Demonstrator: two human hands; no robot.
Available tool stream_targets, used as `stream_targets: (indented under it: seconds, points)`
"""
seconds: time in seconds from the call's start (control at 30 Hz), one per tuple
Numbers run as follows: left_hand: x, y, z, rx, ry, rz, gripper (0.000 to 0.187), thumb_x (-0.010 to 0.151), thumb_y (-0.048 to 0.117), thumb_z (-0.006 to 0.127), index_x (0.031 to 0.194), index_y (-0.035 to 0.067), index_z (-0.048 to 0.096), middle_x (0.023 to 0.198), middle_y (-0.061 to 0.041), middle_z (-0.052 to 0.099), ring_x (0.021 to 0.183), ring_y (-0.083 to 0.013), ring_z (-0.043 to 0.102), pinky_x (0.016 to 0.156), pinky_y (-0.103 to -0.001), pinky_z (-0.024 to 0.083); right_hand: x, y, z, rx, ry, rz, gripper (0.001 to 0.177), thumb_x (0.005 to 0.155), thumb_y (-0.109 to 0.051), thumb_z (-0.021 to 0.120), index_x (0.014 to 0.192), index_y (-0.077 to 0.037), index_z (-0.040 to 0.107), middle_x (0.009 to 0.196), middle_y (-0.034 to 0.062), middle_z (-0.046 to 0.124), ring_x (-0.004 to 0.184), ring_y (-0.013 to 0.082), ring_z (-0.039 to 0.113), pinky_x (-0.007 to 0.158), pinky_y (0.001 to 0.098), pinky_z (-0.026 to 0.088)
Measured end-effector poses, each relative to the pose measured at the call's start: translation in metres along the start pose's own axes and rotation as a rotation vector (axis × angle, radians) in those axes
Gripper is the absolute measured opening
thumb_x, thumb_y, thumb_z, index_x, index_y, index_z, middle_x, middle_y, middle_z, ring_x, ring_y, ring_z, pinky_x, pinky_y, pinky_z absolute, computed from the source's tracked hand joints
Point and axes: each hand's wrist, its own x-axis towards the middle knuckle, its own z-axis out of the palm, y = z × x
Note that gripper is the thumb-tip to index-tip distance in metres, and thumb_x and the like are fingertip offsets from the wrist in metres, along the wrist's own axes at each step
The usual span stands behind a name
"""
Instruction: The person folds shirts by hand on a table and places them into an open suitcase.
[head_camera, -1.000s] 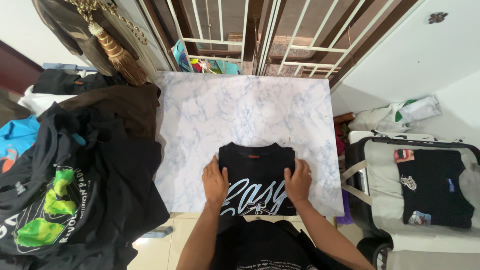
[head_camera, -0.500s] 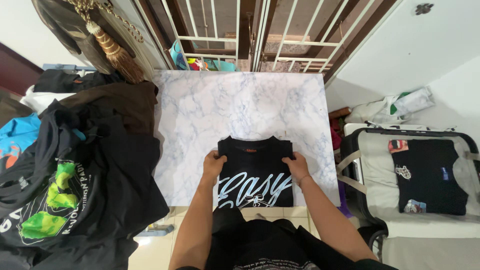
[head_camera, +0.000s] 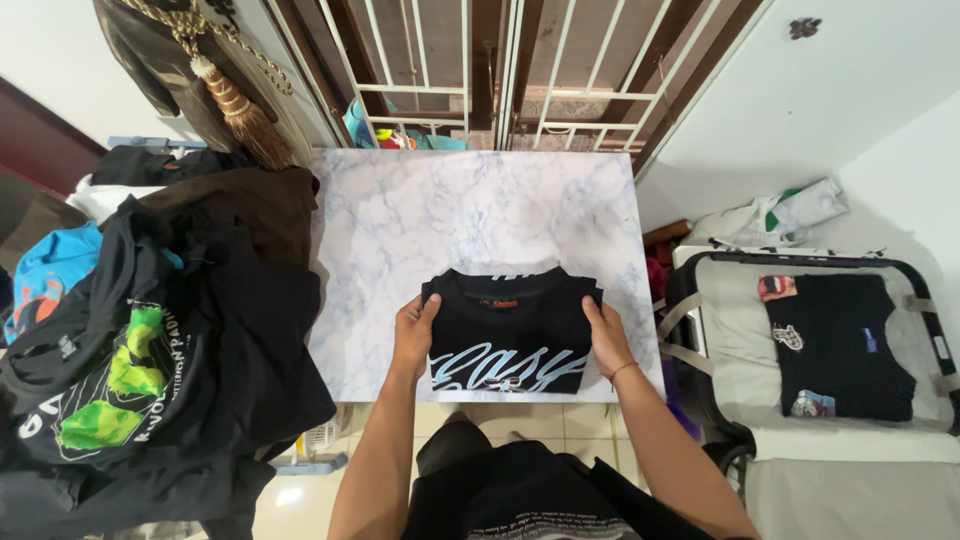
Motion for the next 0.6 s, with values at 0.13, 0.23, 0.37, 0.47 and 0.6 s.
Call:
stream_targets:
  seconds: [0.13, 0.23, 0.37, 0.47, 0.6]
  points:
    - [-0.011, 0.007, 0.019, 0.089, 0.073, 0.184, 0.030, 0.104, 0.024, 0.062, 0.108, -0.004, 0.073, 0.090, -0.002, 0.073, 0.078, -0.0063, 0.058, 0.073, -0.024, 0.050, -0.010, -0.017, -0.004, -0.225, 0.066, -0.194, 0.049, 0.105, -0.044, 0.056, 0.110, 0.004, 0.068, 0.092, -0.0001, 0.064, 0.087, 0.0090, 0.054, 0.081, 0.0280, 0.047]
    - [-0.018, 0.015, 0.030, 0.196, 0.130, 0.270, 0.030, 0.103, 0.025, 0.061, 0.103, -0.004, 0.071, 0.082, 0.002, 0.067, 0.073, -0.0048, 0.053, 0.067, -0.024, 0.047, -0.018, -0.028, -0.009, -0.287, 0.125, -0.198, 0.049, 0.105, -0.045, 0.055, 0.101, 0.002, 0.067, 0.082, -0.0007, 0.060, 0.079, 0.0097, 0.052, 0.073, 0.0296, 0.046]
    - [-0.030, 0.023, 0.043, 0.332, 0.167, 0.302, 0.032, 0.105, 0.027, 0.060, 0.098, -0.003, 0.071, 0.071, 0.004, 0.056, 0.065, -0.0047, 0.042, 0.057, -0.025, 0.038, -0.033, -0.041, -0.019, -0.323, 0.183, -0.260, 0.047, 0.106, -0.044, 0.058, 0.099, 0.002, 0.066, 0.077, -0.0007, 0.053, 0.074, 0.0097, 0.045, 0.068, 0.0297, 0.043]
    - [-0.035, 0.027, 0.051, 0.328, 0.149, 0.300, 0.034, 0.105, 0.027, 0.061, 0.093, -0.004, 0.069, 0.064, 0.005, 0.046, 0.059, -0.0056, 0.034, 0.051, -0.027, 0.028, -0.046, -0.054, -0.027, -0.345, 0.202, -0.313, 0.045, 0.106, -0.042, 0.057, 0.100, 0.002, 0.066, 0.076, -0.0001, 0.054, 0.074, 0.0094, 0.047, 0.069, 0.0287, 0.044]
    - [-0.034, 0.030, 0.064, 0.327, 0.076, 0.367, 0.032, 0.105, 0.027, 0.060, 0.095, -0.002, 0.069, 0.065, 0.008, 0.049, 0.059, -0.0029, 0.037, 0.051, -0.025, 0.031, -0.061, -0.072, -0.032, -0.340, 0.256, -0.334, 0.044, 0.104, -0.041, 0.057, 0.110, 0.001, 0.068, 0.081, 0.0007, 0.061, 0.077, 0.0088, 0.051, 0.073, 0.0282, 0.046]
